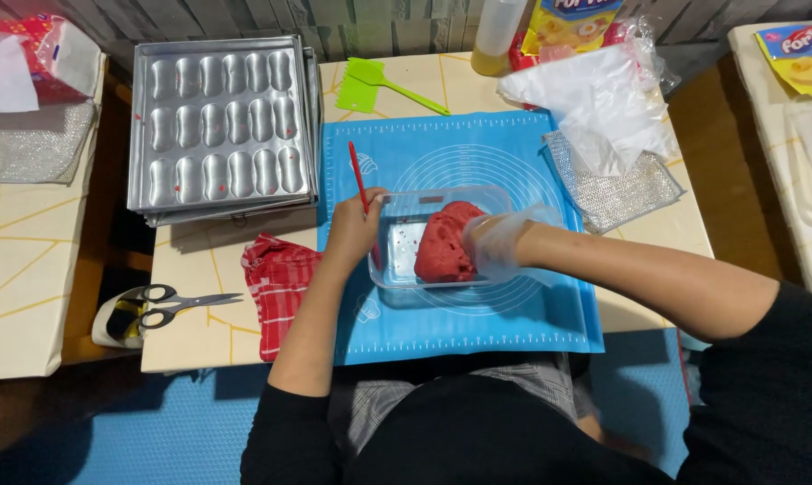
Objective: Kneading and mixing a red dough-like substance in a plastic container, including adding liquid from a bottle.
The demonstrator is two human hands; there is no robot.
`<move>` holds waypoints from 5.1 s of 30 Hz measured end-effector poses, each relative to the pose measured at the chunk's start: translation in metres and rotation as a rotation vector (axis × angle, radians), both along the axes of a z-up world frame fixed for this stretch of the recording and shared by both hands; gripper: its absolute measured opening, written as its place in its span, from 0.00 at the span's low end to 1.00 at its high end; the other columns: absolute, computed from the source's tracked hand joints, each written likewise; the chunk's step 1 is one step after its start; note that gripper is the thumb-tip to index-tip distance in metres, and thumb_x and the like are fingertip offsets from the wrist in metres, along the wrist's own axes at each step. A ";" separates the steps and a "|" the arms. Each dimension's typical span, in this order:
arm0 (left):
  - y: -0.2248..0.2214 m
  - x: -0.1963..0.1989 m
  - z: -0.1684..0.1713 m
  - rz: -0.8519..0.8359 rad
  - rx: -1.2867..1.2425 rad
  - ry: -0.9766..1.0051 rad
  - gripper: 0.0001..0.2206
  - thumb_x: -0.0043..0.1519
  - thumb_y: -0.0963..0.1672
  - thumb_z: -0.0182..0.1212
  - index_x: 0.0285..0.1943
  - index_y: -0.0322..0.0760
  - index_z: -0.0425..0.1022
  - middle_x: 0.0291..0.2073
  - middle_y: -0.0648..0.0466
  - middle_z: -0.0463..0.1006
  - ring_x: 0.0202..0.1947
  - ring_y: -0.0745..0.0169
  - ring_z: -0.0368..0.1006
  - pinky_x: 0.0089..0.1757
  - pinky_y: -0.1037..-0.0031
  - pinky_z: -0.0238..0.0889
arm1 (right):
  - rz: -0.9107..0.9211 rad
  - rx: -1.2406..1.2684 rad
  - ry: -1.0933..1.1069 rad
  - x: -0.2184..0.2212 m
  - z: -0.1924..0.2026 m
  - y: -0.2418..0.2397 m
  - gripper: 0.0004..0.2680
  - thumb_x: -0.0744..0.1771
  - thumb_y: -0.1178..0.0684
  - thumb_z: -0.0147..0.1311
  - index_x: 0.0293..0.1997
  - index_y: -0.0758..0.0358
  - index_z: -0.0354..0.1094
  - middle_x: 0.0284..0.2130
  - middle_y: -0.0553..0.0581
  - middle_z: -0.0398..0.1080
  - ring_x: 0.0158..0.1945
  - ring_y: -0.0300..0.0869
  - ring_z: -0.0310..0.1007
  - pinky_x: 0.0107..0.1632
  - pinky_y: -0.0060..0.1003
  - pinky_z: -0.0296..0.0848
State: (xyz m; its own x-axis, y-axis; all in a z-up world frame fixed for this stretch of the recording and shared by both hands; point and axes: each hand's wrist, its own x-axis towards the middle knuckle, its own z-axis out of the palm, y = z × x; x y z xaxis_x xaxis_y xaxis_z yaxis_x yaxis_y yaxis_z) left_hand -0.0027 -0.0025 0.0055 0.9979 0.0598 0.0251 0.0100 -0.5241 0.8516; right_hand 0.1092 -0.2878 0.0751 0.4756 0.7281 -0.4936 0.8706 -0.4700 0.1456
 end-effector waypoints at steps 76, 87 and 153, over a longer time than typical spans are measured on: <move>0.023 -0.031 0.030 0.018 -0.461 0.069 0.51 0.58 0.44 0.73 0.77 0.18 0.30 0.70 0.16 0.48 0.69 0.10 0.46 0.65 0.34 0.45 | -0.564 0.697 1.066 -0.062 0.058 0.025 0.33 0.64 0.20 0.30 0.45 0.58 0.81 0.69 0.68 0.61 0.72 0.64 0.56 0.73 0.59 0.44; -0.045 -0.059 0.028 0.184 0.245 -0.752 0.08 0.60 0.44 0.65 0.45 0.44 0.74 0.53 0.52 0.63 0.64 0.40 0.54 0.63 0.48 0.47 | -0.719 1.564 1.667 -0.065 -0.006 -0.005 0.43 0.60 0.13 0.37 0.80 0.45 0.29 0.77 0.71 0.30 0.73 0.77 0.42 0.68 0.75 0.44; 0.038 -0.103 -0.086 0.534 0.258 -0.514 0.27 0.59 0.38 0.57 0.69 0.28 0.55 0.60 0.37 0.61 0.60 0.37 0.60 0.60 0.53 0.59 | -0.774 1.659 -0.280 0.263 -0.121 -0.015 0.25 0.58 0.54 0.75 0.54 0.62 0.60 0.48 0.63 0.74 0.50 0.55 0.77 0.54 0.47 0.76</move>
State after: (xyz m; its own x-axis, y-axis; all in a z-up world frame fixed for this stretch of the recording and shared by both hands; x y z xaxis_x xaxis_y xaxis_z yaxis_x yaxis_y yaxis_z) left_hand -0.1060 0.0353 -0.0801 0.6948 0.4580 0.5545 -0.0462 -0.7410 0.6699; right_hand 0.3726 -0.3023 -0.0462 0.8297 -0.0686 0.5540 0.4529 -0.4975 -0.7399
